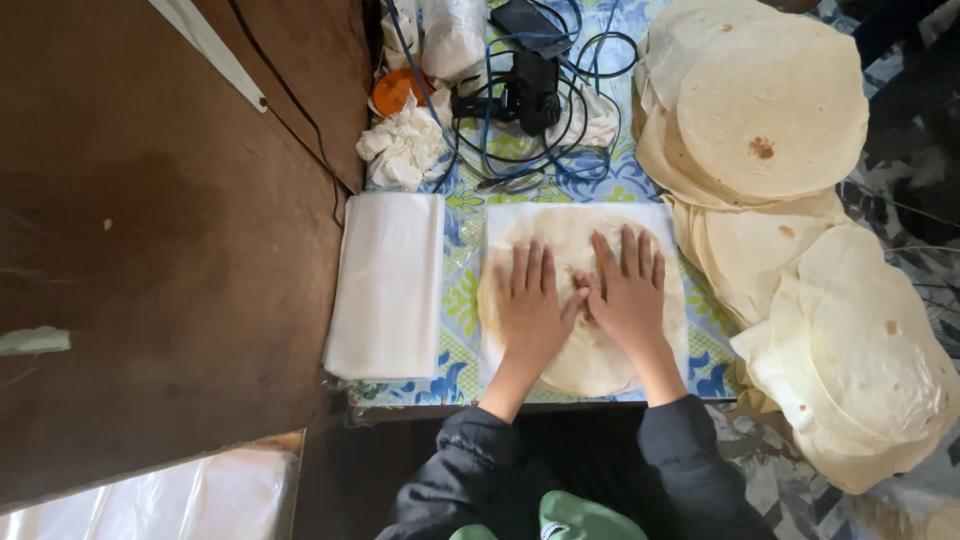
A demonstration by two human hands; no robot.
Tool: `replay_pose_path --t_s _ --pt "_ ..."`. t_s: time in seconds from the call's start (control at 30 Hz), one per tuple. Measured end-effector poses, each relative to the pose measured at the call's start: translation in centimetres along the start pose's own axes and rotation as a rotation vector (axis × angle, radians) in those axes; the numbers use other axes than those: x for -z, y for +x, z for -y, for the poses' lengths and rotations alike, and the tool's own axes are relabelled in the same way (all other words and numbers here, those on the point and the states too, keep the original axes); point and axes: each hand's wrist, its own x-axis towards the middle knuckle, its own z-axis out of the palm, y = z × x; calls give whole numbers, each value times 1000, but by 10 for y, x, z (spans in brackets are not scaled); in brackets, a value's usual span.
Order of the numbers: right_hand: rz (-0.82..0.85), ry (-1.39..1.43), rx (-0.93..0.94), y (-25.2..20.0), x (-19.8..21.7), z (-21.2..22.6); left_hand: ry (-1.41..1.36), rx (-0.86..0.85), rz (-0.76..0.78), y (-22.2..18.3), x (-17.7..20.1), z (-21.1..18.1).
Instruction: The person packages flatbread by hand, picking up individual pieces of flatbread from a stack, placing them inside a plastic bag, and then setting the bagged bread aside.
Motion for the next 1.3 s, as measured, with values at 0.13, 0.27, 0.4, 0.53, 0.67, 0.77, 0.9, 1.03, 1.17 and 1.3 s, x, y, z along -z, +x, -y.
replay_pose_path --t_s 0.13,0.27,0.4,0.53,0.67,0.77,0.9,1.03,1.17,1.3 --pt "4 -21 -24 2 8 7 44 33 52 -7 -1 8" --pt "67 51 -84 8 12 -5 43 65 64 -4 9 18" --pt "-56 -79 -118 -14 39 -35 46 67 130 -5 14 15" --pt "-97 -199 -443 -51 66 -94 19 89 132 -1 22 12" --pt "-206 -266 -359 -91 80 -132 -37 106 85 -5 20 19" --pt "-77 -369 -315 -95 96 -127 -78 126 46 -12 31 18" --pt "-162 -93 -382 -92 131 -121 -93 72 8 -28 52 5" --pt "-181 47 -384 -110 132 -141 -216 -19 64 -43 74 -13" --pt "-261 -44 -360 -102 140 -131 -301 -48 129 -48 85 -25" --pt "-238 -45 -341 -109 140 -141 -345 -46 156 -50 86 -28"
